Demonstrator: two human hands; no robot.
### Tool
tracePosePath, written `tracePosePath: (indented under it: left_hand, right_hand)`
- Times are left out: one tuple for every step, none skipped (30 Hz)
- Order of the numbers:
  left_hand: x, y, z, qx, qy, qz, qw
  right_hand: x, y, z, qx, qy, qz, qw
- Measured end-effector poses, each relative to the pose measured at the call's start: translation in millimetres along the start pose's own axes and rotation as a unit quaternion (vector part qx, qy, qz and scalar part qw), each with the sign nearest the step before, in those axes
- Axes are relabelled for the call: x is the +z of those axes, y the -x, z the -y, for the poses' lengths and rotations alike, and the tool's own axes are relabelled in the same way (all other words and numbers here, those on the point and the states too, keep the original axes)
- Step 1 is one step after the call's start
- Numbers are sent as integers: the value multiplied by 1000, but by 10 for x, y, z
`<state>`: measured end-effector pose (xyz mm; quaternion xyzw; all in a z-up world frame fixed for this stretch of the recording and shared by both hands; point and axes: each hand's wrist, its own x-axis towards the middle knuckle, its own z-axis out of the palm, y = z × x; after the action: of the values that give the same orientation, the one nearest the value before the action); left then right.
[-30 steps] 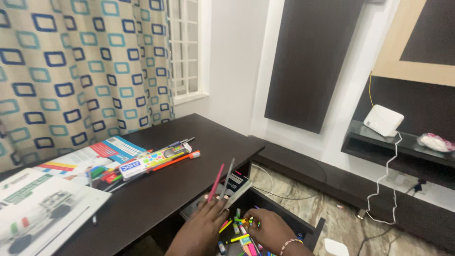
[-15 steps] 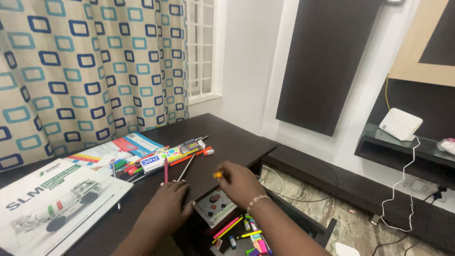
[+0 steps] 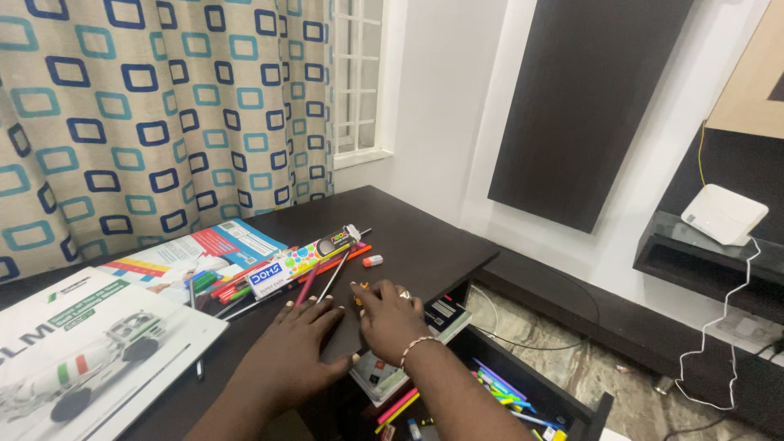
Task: The person opens a desk drawer and repeatedly transfers stationery items, including highlighters, pens, erasers, and a book, from the drawer to the desk surface. The person handles items one at a time or in small groups, placing them on the desk without arranging them into a final organized state.
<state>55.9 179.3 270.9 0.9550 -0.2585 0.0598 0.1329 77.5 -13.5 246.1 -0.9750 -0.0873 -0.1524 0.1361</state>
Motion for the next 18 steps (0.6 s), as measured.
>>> tracePosePath:
  left_hand:
    - [-11, -26, -7, -2, -1, 6, 1000]
    - [-19, -54, -13, -2, 4, 6, 1000]
    - [-30, -85, -19, -1, 8, 7, 1000]
    - [-40, -117, -23, 0, 12, 7, 1000]
    - [-47, -138, -20, -6, 17, 8, 1000]
    - [-58, -162, -11, -11, 22, 8, 1000]
    - [-60, -181, -10, -18, 28, 10, 999]
    - [-66, -204, -2, -17, 25, 8, 1000]
    - [-74, -250, 8, -16, 22, 4, 1000]
    - [-74, -294, 14, -14, 19, 0, 1000]
    - [-67, -323, 22, -14, 21, 0, 1000]
    - [-58, -348, 26, -15, 22, 0, 1000]
    - [-57, -361, 37, -16, 22, 1, 1000]
    - [-58, -370, 45, -17, 25, -3, 1000]
    - [-60, -382, 49, -16, 28, -9, 999]
    - [-64, -390, 51, -16, 31, -15, 999]
    - [-75, -395, 52, -13, 35, -22, 999]
    - [-84, -394, 53, -11, 38, -29, 999]
  right_hand:
    - [16, -20, 7, 9, 11, 13, 1000]
    - [28, -48, 14, 15, 17, 16, 1000]
    - [39, -79, 21, 22, 21, 18, 999]
    - [49, -106, 24, 28, 26, 20, 999]
    - [56, -133, 20, 29, 33, 24, 999]
    - [54, -174, 6, 29, 40, 27, 998]
    - [58, -200, -12, 29, 48, 33, 998]
    - [76, -227, -21, 20, 53, 30, 998]
    - [86, -274, -44, 11, 60, 25, 998]
    - [98, -314, -71, 2, 67, 21, 998]
    - [120, -341, -92, -1, 53, 6, 999]
    - [138, -364, -114, -4, 38, -10, 999]
    - [159, -381, -118, -7, 22, -25, 999]
    - [171, -398, -121, -2, 17, -18, 1000]
    - [166, -424, -126, 4, 13, -12, 1000]
    - [154, -443, -125, 9, 10, -7, 1000]
    - [135, -454, -118, 13, 14, 9, 1000]
    - [115, -455, -110, 17, 18, 25, 999]
